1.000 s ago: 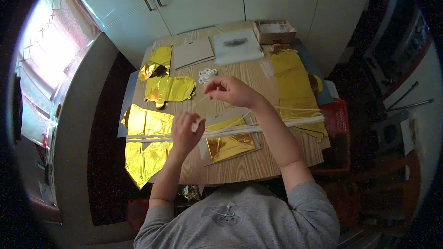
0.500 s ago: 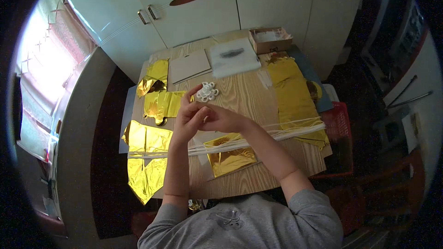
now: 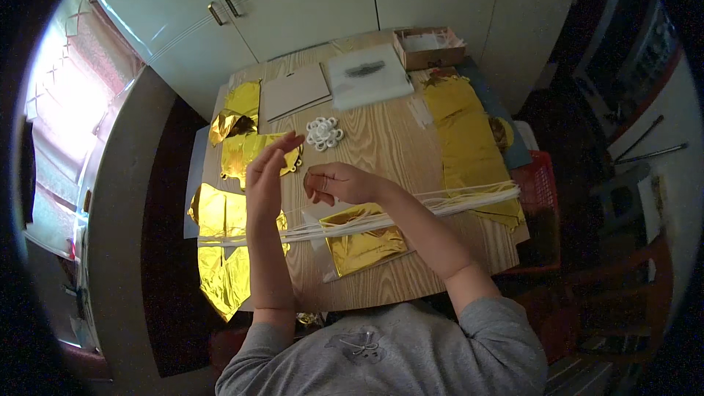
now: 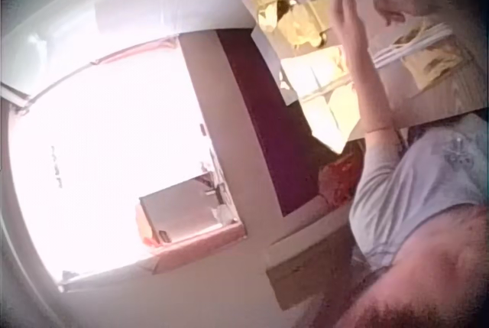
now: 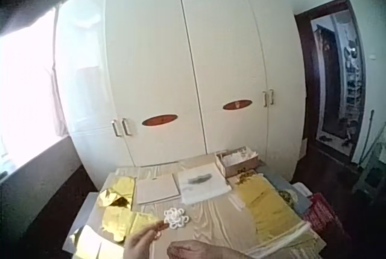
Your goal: Assembling components onto gold foil strips at a workbench.
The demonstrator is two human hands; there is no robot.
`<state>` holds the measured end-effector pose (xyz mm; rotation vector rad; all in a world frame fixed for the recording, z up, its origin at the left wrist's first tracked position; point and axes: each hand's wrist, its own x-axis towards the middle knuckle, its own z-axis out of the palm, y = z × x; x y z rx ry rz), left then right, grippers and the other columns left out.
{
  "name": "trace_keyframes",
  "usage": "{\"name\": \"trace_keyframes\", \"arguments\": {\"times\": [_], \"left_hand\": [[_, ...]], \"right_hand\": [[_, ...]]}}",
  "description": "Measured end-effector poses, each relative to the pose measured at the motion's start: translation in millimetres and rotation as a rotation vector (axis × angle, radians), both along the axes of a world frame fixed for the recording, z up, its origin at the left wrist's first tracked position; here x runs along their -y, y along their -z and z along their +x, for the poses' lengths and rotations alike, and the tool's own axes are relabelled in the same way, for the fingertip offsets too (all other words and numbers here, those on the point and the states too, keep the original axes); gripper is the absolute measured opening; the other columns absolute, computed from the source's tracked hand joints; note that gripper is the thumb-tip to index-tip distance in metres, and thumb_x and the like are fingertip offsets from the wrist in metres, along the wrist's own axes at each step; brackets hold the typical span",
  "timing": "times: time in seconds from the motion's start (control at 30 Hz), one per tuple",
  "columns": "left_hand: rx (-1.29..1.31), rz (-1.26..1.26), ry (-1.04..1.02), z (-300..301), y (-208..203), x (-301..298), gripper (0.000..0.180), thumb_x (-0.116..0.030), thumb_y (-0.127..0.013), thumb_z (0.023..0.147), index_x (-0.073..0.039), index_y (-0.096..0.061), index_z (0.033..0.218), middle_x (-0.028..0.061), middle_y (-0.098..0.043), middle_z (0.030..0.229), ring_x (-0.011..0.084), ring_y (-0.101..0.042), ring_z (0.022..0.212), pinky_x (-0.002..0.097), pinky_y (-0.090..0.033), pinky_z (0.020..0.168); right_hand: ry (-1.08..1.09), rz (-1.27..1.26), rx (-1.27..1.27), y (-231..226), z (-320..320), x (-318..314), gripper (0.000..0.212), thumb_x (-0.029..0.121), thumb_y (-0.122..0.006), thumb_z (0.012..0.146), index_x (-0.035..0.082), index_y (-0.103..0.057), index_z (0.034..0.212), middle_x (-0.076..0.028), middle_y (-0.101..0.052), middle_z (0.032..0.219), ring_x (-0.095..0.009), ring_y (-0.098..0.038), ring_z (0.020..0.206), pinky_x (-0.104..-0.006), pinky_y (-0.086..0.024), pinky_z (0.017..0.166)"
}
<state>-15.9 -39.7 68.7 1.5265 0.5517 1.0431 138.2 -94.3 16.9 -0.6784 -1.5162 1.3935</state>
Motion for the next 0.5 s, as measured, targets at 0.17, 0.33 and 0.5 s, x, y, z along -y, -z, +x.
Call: {"name": "trace_keyframes", "arguments": {"times": [0.17,0.33,0.5], "left_hand": [[-0.531,0.562,0.090,-10.5,13.2,-11.3,0.014,-0.008,-0.056,0.080,-0.002,-0.062,0.091,0.0089,-0.060,0.083,0.0162,-0.052,0.084,0.0254,-0.042,0.062],[0.166,-0.253,0.376,-7.2,19.7,-4.8,0.009,-0.007,-0.055,0.080,-0.002,-0.063,0.084,0.0071,-0.061,0.087,0.0122,-0.051,0.083,0.0291,-0.040,0.074],[-0.537,0.728,-0.062,4.5,10.7,2.2,0.017,-0.009,-0.054,0.082,0.003,-0.058,0.071,0.0045,-0.061,0.071,0.0124,-0.051,0.076,0.0296,-0.040,0.067]], "right_hand": [[0.058,-0.004,0.007,-2.1,22.1,3.7,0.026,0.025,-0.042,0.093,0.003,-0.053,0.083,0.001,-0.048,0.068,-0.007,-0.048,0.059,-0.0244,-0.045,0.063],[0.063,0.017,0.177,-3.3,23.4,3.3,0.024,0.025,-0.044,0.092,0.004,-0.054,0.083,0.001,-0.053,0.073,-0.007,-0.051,0.062,-0.0221,-0.044,0.059],[0.024,-0.067,0.172,-7.3,29.6,6.2,0.025,0.026,-0.045,0.092,0.004,-0.054,0.081,0.001,-0.052,0.071,-0.007,-0.051,0.062,-0.0226,-0.044,0.059]]}}
